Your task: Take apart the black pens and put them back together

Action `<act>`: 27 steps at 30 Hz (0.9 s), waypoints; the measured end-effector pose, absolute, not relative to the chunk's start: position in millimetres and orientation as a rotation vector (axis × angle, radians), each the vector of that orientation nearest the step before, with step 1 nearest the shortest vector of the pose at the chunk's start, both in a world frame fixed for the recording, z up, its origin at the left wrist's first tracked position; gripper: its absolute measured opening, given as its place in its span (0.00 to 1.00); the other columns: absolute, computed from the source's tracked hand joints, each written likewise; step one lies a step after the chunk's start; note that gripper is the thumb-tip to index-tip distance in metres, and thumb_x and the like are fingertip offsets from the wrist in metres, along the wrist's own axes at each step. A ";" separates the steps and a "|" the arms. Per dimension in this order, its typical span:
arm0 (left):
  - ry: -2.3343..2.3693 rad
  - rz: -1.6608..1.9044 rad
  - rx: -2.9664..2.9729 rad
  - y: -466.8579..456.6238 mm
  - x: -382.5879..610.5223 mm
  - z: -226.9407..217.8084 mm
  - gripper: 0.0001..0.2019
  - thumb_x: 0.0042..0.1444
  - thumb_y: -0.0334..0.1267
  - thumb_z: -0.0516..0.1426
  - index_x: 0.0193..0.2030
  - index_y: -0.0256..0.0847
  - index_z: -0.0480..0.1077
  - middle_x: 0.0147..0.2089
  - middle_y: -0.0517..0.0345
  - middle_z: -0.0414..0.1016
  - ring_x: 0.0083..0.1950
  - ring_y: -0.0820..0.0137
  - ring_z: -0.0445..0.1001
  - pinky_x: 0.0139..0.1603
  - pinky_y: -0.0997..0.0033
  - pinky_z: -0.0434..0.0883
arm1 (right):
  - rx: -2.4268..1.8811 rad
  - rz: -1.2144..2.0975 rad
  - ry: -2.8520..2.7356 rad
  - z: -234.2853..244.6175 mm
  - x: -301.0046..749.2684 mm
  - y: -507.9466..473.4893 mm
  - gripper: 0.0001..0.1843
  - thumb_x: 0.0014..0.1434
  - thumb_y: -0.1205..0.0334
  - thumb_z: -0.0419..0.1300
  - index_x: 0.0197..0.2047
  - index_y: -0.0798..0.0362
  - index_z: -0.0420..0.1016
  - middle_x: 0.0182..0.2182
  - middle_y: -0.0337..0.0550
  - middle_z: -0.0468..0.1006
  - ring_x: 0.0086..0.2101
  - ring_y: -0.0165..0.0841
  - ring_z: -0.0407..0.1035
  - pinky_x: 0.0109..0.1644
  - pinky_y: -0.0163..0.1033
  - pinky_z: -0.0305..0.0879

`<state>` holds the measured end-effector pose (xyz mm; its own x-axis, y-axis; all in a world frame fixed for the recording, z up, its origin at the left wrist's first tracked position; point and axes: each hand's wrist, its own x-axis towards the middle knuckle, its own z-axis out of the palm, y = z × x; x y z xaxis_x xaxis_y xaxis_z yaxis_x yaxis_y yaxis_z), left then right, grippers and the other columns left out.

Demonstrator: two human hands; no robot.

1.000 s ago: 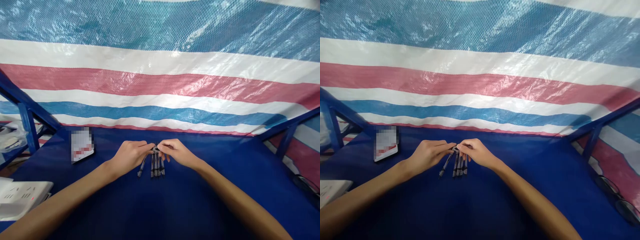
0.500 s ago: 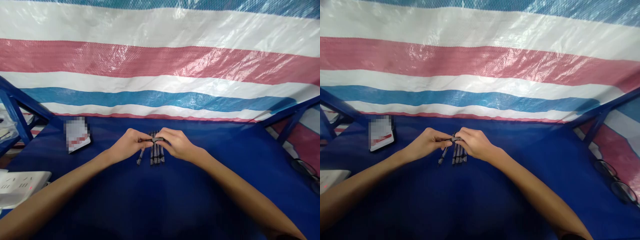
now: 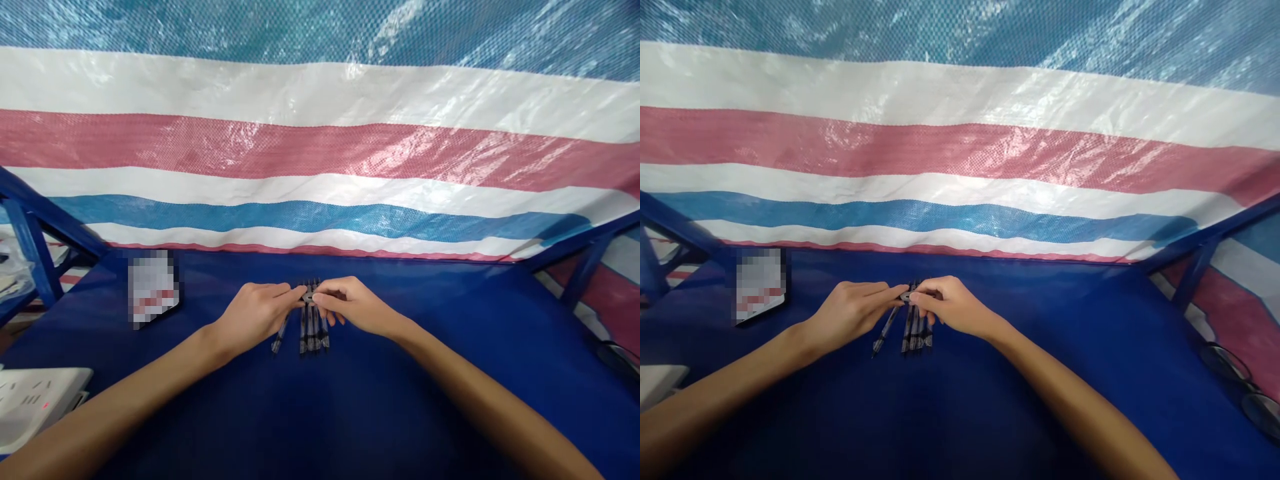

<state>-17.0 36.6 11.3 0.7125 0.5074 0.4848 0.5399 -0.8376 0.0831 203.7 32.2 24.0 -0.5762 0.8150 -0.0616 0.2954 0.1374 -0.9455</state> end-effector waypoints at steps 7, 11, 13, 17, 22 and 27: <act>-0.880 -0.740 -2.865 34.2 -17.1 16.0 0.13 0.65 0.35 0.47 0.49 0.35 0.71 0.26 0.60 0.71 0.25 0.76 0.69 0.24 0.79 0.62 | -1.028 1.198 -1.863 19.0 201.2 31.8 0.12 0.58 0.55 0.61 0.36 0.55 0.77 0.29 0.40 0.75 0.28 0.28 0.67 0.31 0.33 0.64; -1.043 -0.777 -3.092 35.9 -15.7 19.2 0.13 0.65 0.38 0.49 0.43 0.38 0.74 0.28 0.58 0.73 0.27 0.75 0.70 0.28 0.78 0.62 | -0.953 0.887 -2.073 19.6 203.6 31.6 0.09 0.60 0.59 0.60 0.37 0.55 0.77 0.31 0.42 0.76 0.30 0.29 0.68 0.34 0.34 0.65; -1.155 -0.789 -3.234 37.9 -15.0 22.3 0.13 0.64 0.39 0.51 0.39 0.38 0.75 0.26 0.60 0.72 0.26 0.76 0.69 0.28 0.78 0.61 | -0.878 0.758 -2.118 18.3 204.5 31.6 0.08 0.60 0.60 0.60 0.38 0.55 0.77 0.31 0.43 0.77 0.29 0.29 0.69 0.34 0.35 0.67; -1.621 -0.712 -3.546 42.4 -14.0 30.3 0.13 0.60 0.40 0.54 0.32 0.37 0.76 0.20 0.64 0.66 0.22 0.78 0.64 0.24 0.79 0.59 | -0.687 0.522 -2.205 12.4 205.4 32.6 0.08 0.62 0.64 0.57 0.41 0.56 0.77 0.33 0.46 0.79 0.32 0.32 0.71 0.36 0.37 0.69; -1.705 -0.609 -3.672 44.6 -15.2 31.4 0.15 0.59 0.42 0.54 0.29 0.35 0.76 0.19 0.63 0.65 0.20 0.79 0.60 0.21 0.79 0.57 | -0.564 0.378 -2.259 9.7 206.0 33.3 0.08 0.62 0.66 0.57 0.43 0.55 0.76 0.36 0.47 0.80 0.35 0.33 0.73 0.40 0.40 0.71; -1.091 -0.817 -3.059 38.7 -16.2 18.0 0.12 0.63 0.37 0.51 0.42 0.39 0.75 0.26 0.60 0.72 0.26 0.77 0.67 0.26 0.79 0.61 | -0.922 0.982 -2.061 18.2 206.2 33.8 0.12 0.63 0.55 0.57 0.41 0.55 0.75 0.32 0.44 0.78 0.30 0.30 0.72 0.32 0.34 0.69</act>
